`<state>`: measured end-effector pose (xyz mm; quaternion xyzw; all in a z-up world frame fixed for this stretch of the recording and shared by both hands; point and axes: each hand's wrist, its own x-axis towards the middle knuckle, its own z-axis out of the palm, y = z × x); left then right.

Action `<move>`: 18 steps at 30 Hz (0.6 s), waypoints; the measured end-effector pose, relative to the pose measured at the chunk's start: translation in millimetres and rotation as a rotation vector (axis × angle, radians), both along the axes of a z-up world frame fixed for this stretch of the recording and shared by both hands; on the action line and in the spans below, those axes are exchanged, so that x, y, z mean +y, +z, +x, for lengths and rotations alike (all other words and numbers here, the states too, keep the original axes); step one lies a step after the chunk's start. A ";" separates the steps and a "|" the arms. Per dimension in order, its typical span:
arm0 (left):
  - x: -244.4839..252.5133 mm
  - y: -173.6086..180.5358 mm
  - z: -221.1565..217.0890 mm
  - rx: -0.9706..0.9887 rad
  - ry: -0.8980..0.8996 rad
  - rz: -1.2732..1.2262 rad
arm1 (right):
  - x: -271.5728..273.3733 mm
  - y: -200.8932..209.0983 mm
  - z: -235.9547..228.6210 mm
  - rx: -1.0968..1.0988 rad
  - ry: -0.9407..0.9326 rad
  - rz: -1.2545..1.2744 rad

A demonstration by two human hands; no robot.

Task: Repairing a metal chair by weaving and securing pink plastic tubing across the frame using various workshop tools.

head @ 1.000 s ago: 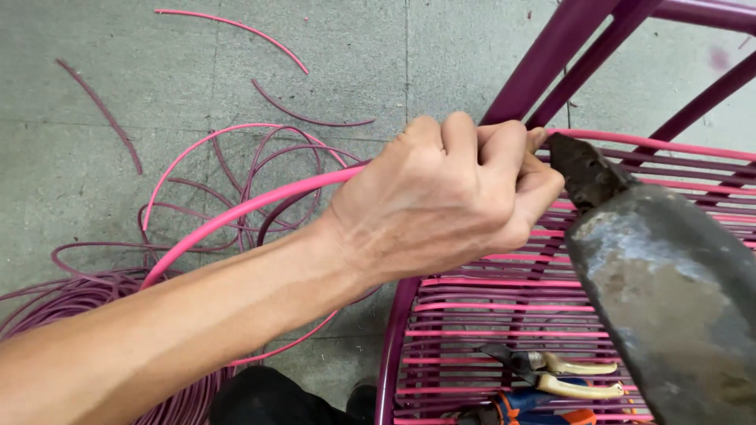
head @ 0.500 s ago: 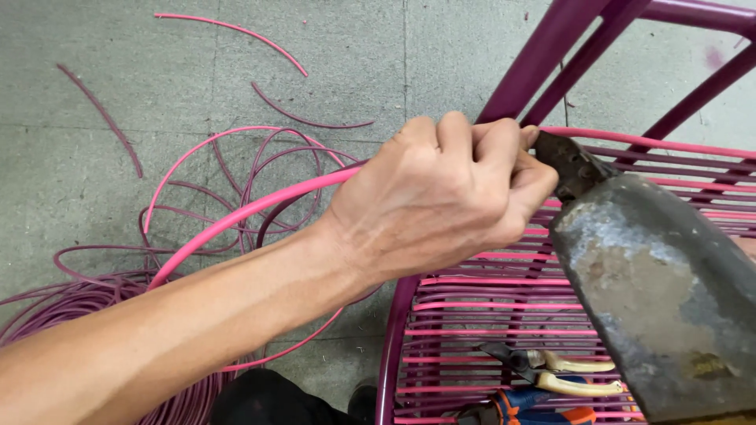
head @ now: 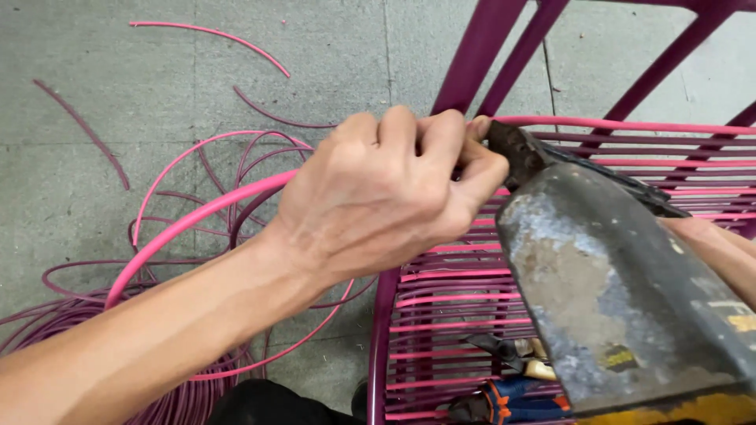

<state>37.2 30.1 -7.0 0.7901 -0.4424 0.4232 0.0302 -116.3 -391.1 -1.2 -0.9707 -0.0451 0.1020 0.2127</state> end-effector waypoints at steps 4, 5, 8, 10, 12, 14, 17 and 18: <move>3.9 1.3 3.1 -0.025 0.031 0.024 | 85.7 9.2 0.8 0.273 -0.558 0.331; 4.9 -2.0 3.5 -0.030 0.030 0.022 | 100.4 17.6 4.3 0.268 -0.558 0.330; 6.1 -9.5 3.6 0.023 0.013 0.052 | 143.2 43.1 11.8 -0.060 -0.056 0.096; 5.7 -7.6 5.0 0.031 0.011 0.046 | 169.7 63.2 17.5 -0.129 0.019 0.031; 8.2 -6.3 1.1 0.004 -0.002 0.034 | 203.1 61.2 13.0 -0.174 -0.108 -0.021; 9.6 8.1 -8.0 -0.074 -0.016 0.000 | 222.3 73.5 0.1 -0.272 -0.235 -0.091; 4.7 14.0 1.7 0.024 -0.034 0.039 | 211.5 77.6 3.5 -0.346 -0.138 -0.100; 5.2 13.4 -1.5 0.040 -0.010 0.065 | 206.6 77.5 -4.5 -0.320 -0.068 -0.090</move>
